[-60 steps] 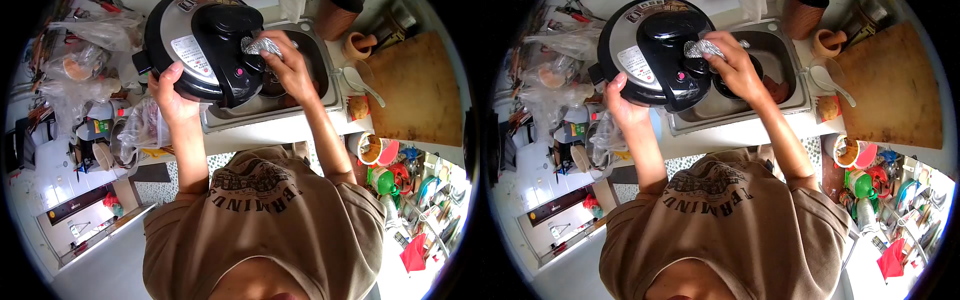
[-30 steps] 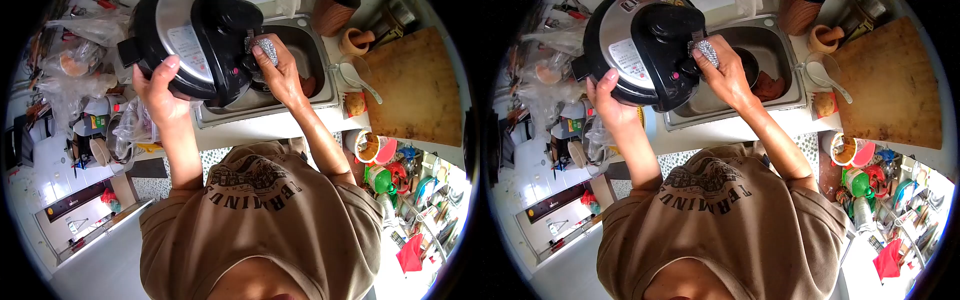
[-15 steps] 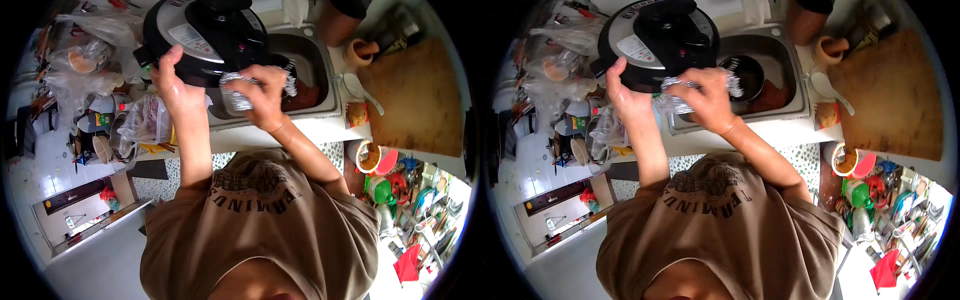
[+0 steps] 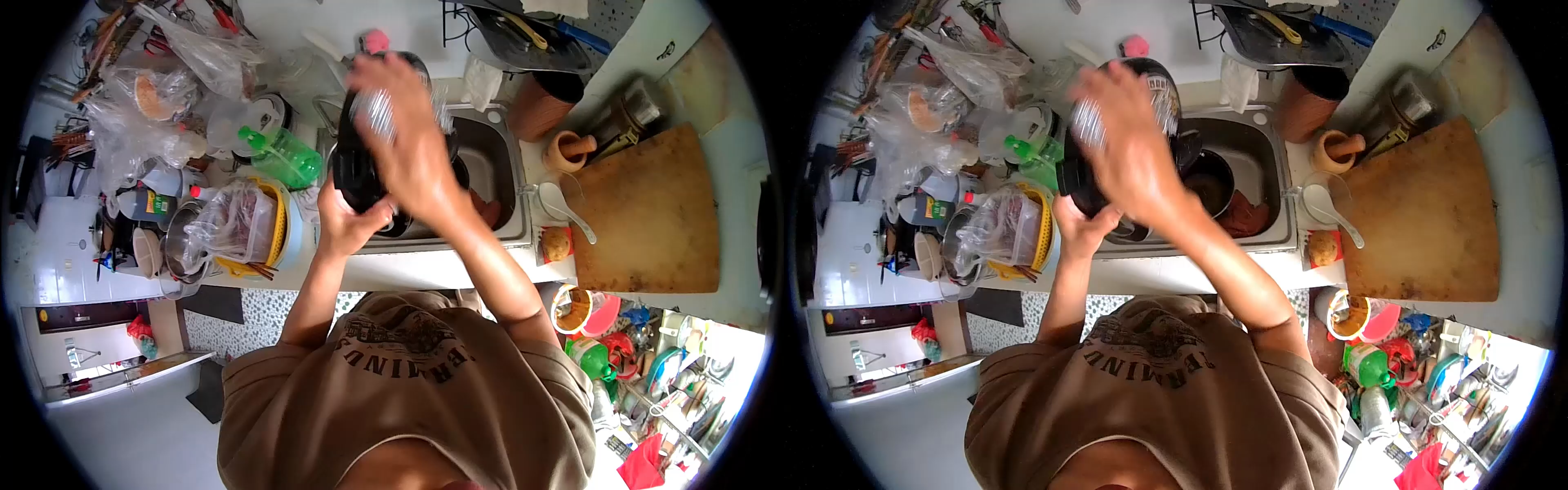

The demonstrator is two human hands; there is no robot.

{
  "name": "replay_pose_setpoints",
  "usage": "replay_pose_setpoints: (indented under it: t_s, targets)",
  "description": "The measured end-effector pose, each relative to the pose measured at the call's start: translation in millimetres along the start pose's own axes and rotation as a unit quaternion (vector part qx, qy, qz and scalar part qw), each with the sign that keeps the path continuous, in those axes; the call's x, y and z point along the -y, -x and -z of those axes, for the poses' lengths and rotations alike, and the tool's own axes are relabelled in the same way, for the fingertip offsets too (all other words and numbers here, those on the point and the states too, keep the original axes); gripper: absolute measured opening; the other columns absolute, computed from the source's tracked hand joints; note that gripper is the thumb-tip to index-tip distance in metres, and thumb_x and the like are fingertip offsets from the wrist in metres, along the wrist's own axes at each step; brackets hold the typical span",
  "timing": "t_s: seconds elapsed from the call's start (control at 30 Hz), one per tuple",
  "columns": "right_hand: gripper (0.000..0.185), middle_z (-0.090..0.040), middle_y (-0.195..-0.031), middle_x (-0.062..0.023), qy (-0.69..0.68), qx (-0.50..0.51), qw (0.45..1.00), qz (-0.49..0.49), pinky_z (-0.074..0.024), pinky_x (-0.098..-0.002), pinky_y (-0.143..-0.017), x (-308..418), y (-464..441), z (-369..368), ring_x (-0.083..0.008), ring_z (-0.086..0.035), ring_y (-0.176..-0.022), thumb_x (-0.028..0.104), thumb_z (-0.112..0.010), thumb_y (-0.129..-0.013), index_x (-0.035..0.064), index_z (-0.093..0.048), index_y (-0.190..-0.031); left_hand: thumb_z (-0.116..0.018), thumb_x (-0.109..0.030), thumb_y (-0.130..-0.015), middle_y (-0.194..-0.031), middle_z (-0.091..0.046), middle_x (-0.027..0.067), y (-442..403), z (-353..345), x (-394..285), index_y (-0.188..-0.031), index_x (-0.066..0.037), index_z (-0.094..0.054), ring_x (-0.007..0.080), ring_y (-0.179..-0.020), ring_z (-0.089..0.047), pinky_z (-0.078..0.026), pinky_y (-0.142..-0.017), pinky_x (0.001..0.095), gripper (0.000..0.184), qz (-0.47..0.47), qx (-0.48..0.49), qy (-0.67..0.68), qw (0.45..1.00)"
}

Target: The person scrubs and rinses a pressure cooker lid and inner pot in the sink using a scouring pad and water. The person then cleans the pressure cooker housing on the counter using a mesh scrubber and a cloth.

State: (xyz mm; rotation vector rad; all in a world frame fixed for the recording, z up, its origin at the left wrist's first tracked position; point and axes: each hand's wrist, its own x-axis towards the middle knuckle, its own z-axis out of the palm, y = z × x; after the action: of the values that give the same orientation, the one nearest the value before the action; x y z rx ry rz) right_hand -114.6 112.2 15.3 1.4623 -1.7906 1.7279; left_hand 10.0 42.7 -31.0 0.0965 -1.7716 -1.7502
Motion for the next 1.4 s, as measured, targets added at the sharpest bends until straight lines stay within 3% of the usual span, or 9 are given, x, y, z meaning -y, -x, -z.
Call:
replay_pose_setpoints:
  t_s: [0.07, 0.13, 0.3, 0.53, 0.67, 0.9, 1.1, 1.2, 1.4]
  targets:
    - [0.031, -0.061, -0.112, -0.0156, 0.081, -0.022, 0.996, -0.021, -0.0450, -0.0372, -0.088, -58.0, -25.2, 5.4, -0.0312, -0.060, -0.098, 0.025, -0.048, -0.094, 0.0033, -0.060, -0.113, -0.069, 0.002, -0.071, -0.094, -0.059, 0.0029, 13.5, -1.9, -7.2, -0.116, 0.004, -0.051, 0.0086, -0.081, -0.059, -0.050, -0.073, 0.0256, 0.049, 0.056, 0.018, -0.057, 0.997]
    - [0.031, -0.065, -0.094, -0.0074, -0.295, 0.066, 0.877, -0.373, -0.0525, -0.0319, -0.071, -101.7, -39.6, 18.1, -0.0184, -0.062, -0.073, 0.030, -0.053, -0.091, 0.0048, -0.067, -0.102, -0.070, -0.001, -0.070, -0.077, -0.060, 0.0020, 19.6, -9.0, -15.6, -0.105, 0.002, -0.054, 0.0083, -0.063, -0.059, -0.050, -0.058, 0.0242, 0.039, 0.037, 0.047, -0.072, 0.996]
    - [0.043, -0.061, -0.111, -0.0150, -0.576, 0.036, 0.670, -0.466, -0.0553, -0.0396, -0.080, -195.1, 107.6, -42.8, -0.0300, -0.065, -0.086, 0.028, -0.050, -0.094, -0.0013, -0.049, -0.124, -0.073, -0.005, -0.066, -0.066, -0.060, 0.0039, 21.2, -9.2, -21.9, -0.091, -0.003, -0.053, 0.0151, -0.055, -0.060, -0.048, -0.054, 0.0277, 0.031, -0.118, 0.072, -0.227, 0.964]
    - [0.027, -0.066, -0.094, -0.0072, -0.415, -0.060, 0.583, -0.696, -0.0529, -0.0338, -0.070, -250.4, 184.1, -11.2, -0.0193, -0.063, -0.080, 0.016, -0.063, -0.085, 0.0051, -0.061, -0.110, -0.073, -0.009, -0.069, -0.082, -0.062, 0.0050, 51.2, 29.0, 36.5, -0.099, -0.001, -0.055, 0.0088, -0.073, -0.058, -0.047, -0.066, 0.0252, 0.036, 0.202, 0.060, -0.108, 0.972]
    - [0.036, -0.064, -0.102, -0.0071, -0.262, 0.028, 0.790, -0.554, -0.0488, -0.0294, -0.083, -242.0, 120.4, 17.3, -0.0180, -0.061, -0.091, 0.004, -0.057, -0.081, 0.0064, -0.060, -0.116, -0.069, -0.007, -0.073, -0.087, -0.062, 0.0069, 81.0, 42.2, 91.8, -0.112, 0.003, -0.054, 0.0126, -0.077, -0.060, -0.051, -0.071, 0.0259, 0.043, 0.294, -0.174, 0.017, 0.940]
    - [0.054, -0.047, -0.134, -0.0187, -0.132, 0.408, 0.893, -0.137, -0.0292, -0.0331, -0.107, -154.5, 70.2, -101.3, -0.0280, -0.042, -0.128, 0.008, -0.052, -0.084, 0.0005, -0.040, -0.136, -0.064, -0.001, -0.070, -0.088, -0.061, 0.0091, 100.3, 70.0, 140.2, -0.106, 0.001, -0.054, 0.0223, -0.077, -0.064, -0.056, -0.069, 0.0371, 0.038, 0.399, -0.422, 0.264, 0.770]
    - [0.071, -0.024, -0.146, -0.0277, 0.011, 0.347, 0.906, -0.243, -0.0241, -0.0411, -0.112, -246.5, 89.6, -251.2, -0.0388, -0.025, -0.137, 0.017, -0.058, -0.081, -0.0055, -0.025, -0.140, -0.066, 0.003, -0.069, -0.094, -0.062, 0.0105, 72.3, 122.7, 156.4, -0.112, 0.001, -0.054, 0.0234, -0.081, -0.064, -0.056, -0.074, 0.0362, 0.045, 0.312, -0.498, 0.208, 0.782]
    - [0.068, -0.030, -0.145, -0.0239, 0.044, 0.393, 0.889, -0.232, -0.0273, -0.0425, -0.110, -276.6, 98.8, -274.2, -0.0382, -0.029, -0.135, 0.018, -0.058, -0.082, 0.0011, -0.029, -0.141, -0.074, 0.003, -0.068, -0.094, -0.064, 0.0087, 68.6, 148.1, 188.1, -0.111, 0.000, -0.056, 0.0170, -0.080, -0.063, -0.054, -0.074, 0.0294, 0.047, 0.298, -0.370, 0.042, 0.879]
    - [0.057, -0.046, -0.134, -0.0228, 0.050, 0.384, 0.881, -0.273, -0.0354, -0.0427, -0.104, -282.4, 82.7, -265.3, -0.0395, -0.043, -0.125, 0.020, -0.059, -0.081, 0.0112, -0.043, -0.136, -0.071, 0.005, -0.070, -0.096, -0.060, 0.0050, 46.8, 154.0, 264.5, -0.118, -0.001, -0.052, 0.0129, -0.080, -0.059, -0.051, -0.073, 0.0279, 0.051, 0.271, -0.334, 0.161, 0.888]
